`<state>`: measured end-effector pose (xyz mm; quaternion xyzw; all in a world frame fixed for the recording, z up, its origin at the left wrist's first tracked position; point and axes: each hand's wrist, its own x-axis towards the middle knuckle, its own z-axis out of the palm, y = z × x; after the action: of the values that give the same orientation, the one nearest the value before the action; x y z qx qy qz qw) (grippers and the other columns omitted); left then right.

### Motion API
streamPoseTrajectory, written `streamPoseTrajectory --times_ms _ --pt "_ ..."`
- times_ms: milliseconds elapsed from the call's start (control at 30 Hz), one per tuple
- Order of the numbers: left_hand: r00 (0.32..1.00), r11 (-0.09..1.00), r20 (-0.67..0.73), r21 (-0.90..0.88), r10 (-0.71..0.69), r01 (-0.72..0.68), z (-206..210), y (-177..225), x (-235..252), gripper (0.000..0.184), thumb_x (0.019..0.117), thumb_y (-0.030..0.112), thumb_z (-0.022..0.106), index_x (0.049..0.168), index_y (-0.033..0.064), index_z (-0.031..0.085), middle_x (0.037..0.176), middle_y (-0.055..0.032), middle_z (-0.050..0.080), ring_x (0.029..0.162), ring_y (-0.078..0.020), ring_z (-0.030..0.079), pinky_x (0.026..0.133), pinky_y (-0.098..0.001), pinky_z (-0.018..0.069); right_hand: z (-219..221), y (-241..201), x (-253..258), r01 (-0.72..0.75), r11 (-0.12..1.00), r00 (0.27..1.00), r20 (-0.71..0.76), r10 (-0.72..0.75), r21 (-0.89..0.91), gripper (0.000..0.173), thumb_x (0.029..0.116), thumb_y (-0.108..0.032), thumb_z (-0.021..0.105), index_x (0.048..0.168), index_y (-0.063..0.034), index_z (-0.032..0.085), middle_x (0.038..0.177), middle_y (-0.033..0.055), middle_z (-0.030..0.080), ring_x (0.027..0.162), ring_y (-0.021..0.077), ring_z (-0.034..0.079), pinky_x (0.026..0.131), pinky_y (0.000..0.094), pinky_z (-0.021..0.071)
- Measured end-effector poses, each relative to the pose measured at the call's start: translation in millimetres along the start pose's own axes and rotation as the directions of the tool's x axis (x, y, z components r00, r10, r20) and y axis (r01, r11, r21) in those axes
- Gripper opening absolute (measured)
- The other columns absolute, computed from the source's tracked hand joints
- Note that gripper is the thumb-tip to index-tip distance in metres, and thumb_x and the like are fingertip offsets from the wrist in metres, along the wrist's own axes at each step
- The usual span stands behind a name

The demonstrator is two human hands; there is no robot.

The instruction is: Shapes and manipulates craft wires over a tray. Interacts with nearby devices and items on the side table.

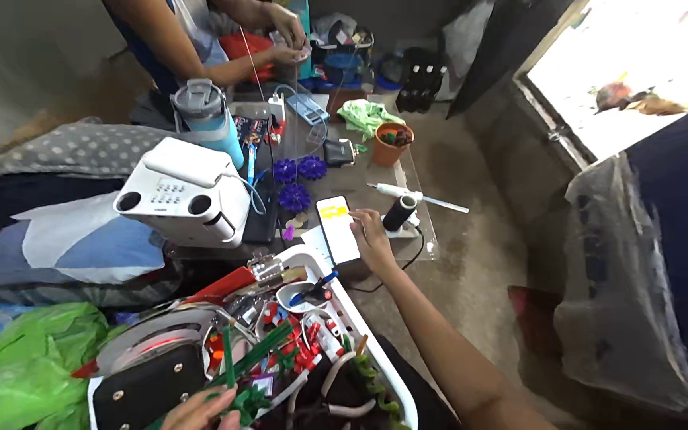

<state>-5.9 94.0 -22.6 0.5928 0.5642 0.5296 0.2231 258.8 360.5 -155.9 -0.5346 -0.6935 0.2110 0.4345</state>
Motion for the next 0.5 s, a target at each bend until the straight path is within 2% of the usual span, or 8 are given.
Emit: streamPoseTrajectory --times_ms 133,400,500 --pt "0.998 0.996 -0.01 -0.056 -0.067 0.066 1.1 -1.0 -6.2 0.024 0.0987 0.014 0.068 0.121 0.0205 0.071 0.12 0.011 0.066 0.104 -0.0047 0.067 0.086 -0.0241 0.0604 -0.6 4.3 -5.9 -0.022 0.999 1.0 -0.004 0.022 0.026 0.032 0.1068 -0.018 0.05 0.129 0.0009 0.064 0.133 0.023 0.058 0.121 0.0338 0.06 0.099 0.0484 0.0526" --pt "0.998 0.996 -0.016 -0.07 -0.064 0.063 1.4 -1.1 -3.0 0.026 0.0995 0.013 0.066 0.125 0.0205 0.069 0.121 0.0121 0.065 0.101 -0.0029 0.067 0.085 -0.0206 0.0589 0.8 3.5 -6.3 0.01 1.0 1.0 -0.006 -0.01 0.004 0.031 0.1078 -0.016 0.047 0.129 -0.004 0.067 0.131 0.0209 0.058 0.12 0.0325 0.059 0.098 0.0471 0.0524" --pt "0.998 0.997 -0.01 -0.052 -0.059 0.059 3.7 -0.8 -0.9 0.027 0.0993 0.011 0.065 0.124 0.0208 0.069 0.122 0.0128 0.065 0.102 -0.0012 0.065 0.085 -0.0189 0.0577 1.4 2.0 -5.0 -0.011 0.999 0.999 0.047 0.013 -0.032 0.034 0.108 -0.02 0.046 0.133 -0.0084 0.066 0.136 0.0222 0.054 0.124 0.0361 0.055 0.101 0.0515 0.0494"
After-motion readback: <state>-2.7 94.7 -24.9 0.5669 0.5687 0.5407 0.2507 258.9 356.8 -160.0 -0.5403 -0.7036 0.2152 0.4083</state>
